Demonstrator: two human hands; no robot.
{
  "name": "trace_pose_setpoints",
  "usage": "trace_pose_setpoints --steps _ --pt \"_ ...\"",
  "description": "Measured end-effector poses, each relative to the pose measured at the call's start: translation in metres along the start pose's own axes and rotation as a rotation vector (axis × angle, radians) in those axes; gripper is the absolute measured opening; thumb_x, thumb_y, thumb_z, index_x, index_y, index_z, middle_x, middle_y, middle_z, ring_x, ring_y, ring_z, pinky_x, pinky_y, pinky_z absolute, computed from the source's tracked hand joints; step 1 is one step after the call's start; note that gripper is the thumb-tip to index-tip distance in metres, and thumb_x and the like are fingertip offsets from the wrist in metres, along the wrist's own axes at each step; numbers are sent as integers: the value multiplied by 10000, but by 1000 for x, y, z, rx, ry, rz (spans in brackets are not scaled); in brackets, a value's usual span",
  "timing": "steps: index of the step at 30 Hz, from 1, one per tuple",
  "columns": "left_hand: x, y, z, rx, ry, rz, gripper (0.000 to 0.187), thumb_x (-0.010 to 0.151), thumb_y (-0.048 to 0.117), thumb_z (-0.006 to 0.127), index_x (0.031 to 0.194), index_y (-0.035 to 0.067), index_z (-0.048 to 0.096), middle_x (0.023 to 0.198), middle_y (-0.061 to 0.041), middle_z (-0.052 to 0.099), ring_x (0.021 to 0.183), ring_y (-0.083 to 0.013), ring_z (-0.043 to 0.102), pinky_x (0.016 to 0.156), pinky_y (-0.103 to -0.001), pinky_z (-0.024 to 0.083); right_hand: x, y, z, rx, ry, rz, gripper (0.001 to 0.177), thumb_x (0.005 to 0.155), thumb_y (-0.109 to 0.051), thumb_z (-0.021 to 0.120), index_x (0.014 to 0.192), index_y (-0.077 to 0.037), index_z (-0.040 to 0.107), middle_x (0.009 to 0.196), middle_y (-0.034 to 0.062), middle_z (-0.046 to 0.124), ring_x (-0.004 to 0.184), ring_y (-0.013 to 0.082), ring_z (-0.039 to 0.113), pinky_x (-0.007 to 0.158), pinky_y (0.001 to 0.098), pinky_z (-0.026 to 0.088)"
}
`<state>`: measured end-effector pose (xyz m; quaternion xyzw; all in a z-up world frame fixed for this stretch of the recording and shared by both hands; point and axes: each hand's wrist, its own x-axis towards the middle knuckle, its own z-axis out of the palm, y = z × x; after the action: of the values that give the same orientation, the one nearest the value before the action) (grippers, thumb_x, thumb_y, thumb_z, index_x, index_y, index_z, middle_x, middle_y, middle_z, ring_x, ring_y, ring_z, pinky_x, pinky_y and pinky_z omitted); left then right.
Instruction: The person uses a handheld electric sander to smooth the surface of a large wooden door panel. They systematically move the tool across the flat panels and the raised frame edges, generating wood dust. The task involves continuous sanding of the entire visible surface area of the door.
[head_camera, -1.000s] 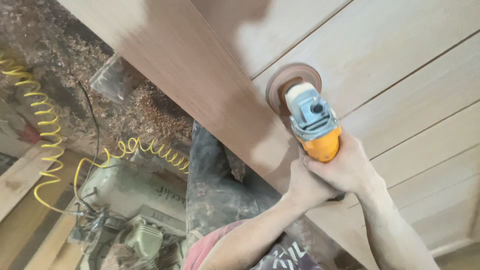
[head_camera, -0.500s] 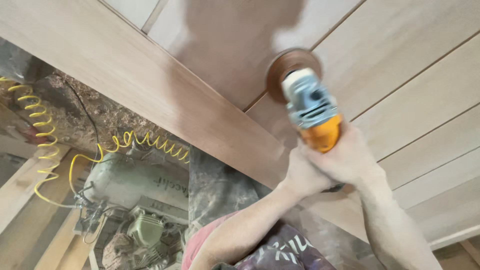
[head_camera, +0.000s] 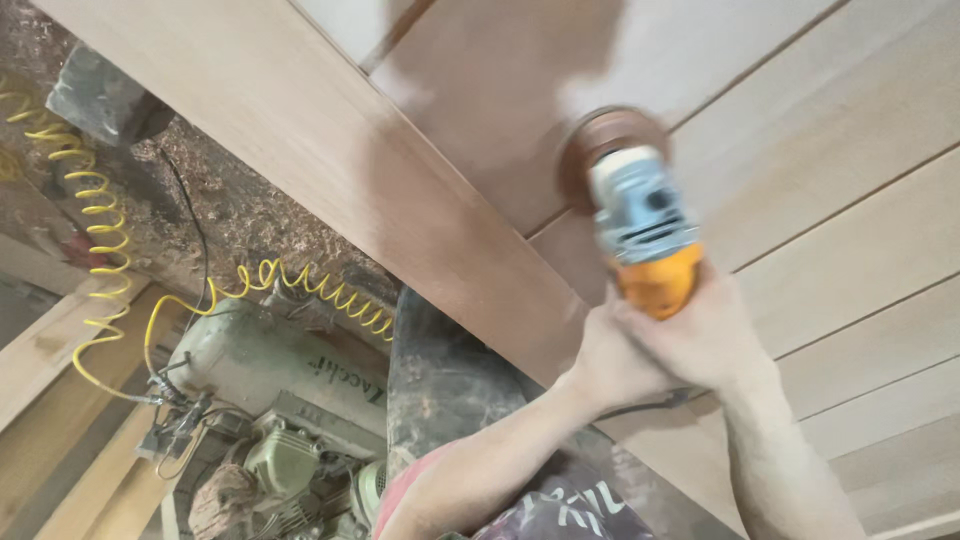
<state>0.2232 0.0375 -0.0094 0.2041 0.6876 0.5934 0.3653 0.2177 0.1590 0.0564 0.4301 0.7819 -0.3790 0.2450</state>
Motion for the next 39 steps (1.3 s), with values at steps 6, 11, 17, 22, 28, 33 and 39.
trace_pose_setpoints --steps 6,11,17,22,28,33,39 --pt "26 9 -9 -23 -252 -303 867 665 453 817 1360 31 516 1146 -219 690 993 -391 719 858 -460 583 6 1 -6 188 103 -89 546 763 -245 804 1222 16 668 1105 173 762 1009 280 754 867 384 597" --pt "-2 18 -24 -329 14 -279 671 801 473 752 1328 90 595 1214 -154 752 1154 -300 771 976 -400 612 6 -19 11 -21 -33 -72 721 675 -244 869 1285 16 587 1046 151 740 988 245 721 834 389 574" --pt "81 15 8 79 -218 -93 959 611 522 871 1410 123 522 1232 -217 685 1066 -363 727 910 -446 574 42 1 -45 79 168 -140 567 759 -215 804 1244 35 651 1104 131 743 979 230 734 828 359 578" --pt "125 31 13 -49 -432 -330 1178 508 533 901 1460 57 395 1077 -220 751 977 -365 757 891 -427 611 57 -2 -75 286 253 -89 494 840 -190 777 1254 51 655 1123 134 717 978 204 700 849 346 577" --pt "67 28 -42 -202 -13 -243 653 803 353 823 1336 64 580 1192 -140 742 1109 -271 750 975 -386 599 52 -70 -20 30 47 -50 653 671 -226 856 1237 -5 616 1040 150 755 967 265 754 830 391 588" --pt "49 25 -60 -415 161 -219 664 737 221 910 1284 32 584 1206 -132 704 1127 -246 745 951 -368 608 57 -123 -8 -230 -200 133 690 650 -312 886 1210 -47 581 999 207 756 995 380 727 841 447 578" --pt "84 30 -72 -297 -50 -73 561 843 286 890 1278 79 603 1136 -103 755 1103 -213 783 996 -361 632 71 -133 -27 -96 -47 14 680 621 -235 858 1227 -43 617 1013 185 757 972 333 739 836 423 574"
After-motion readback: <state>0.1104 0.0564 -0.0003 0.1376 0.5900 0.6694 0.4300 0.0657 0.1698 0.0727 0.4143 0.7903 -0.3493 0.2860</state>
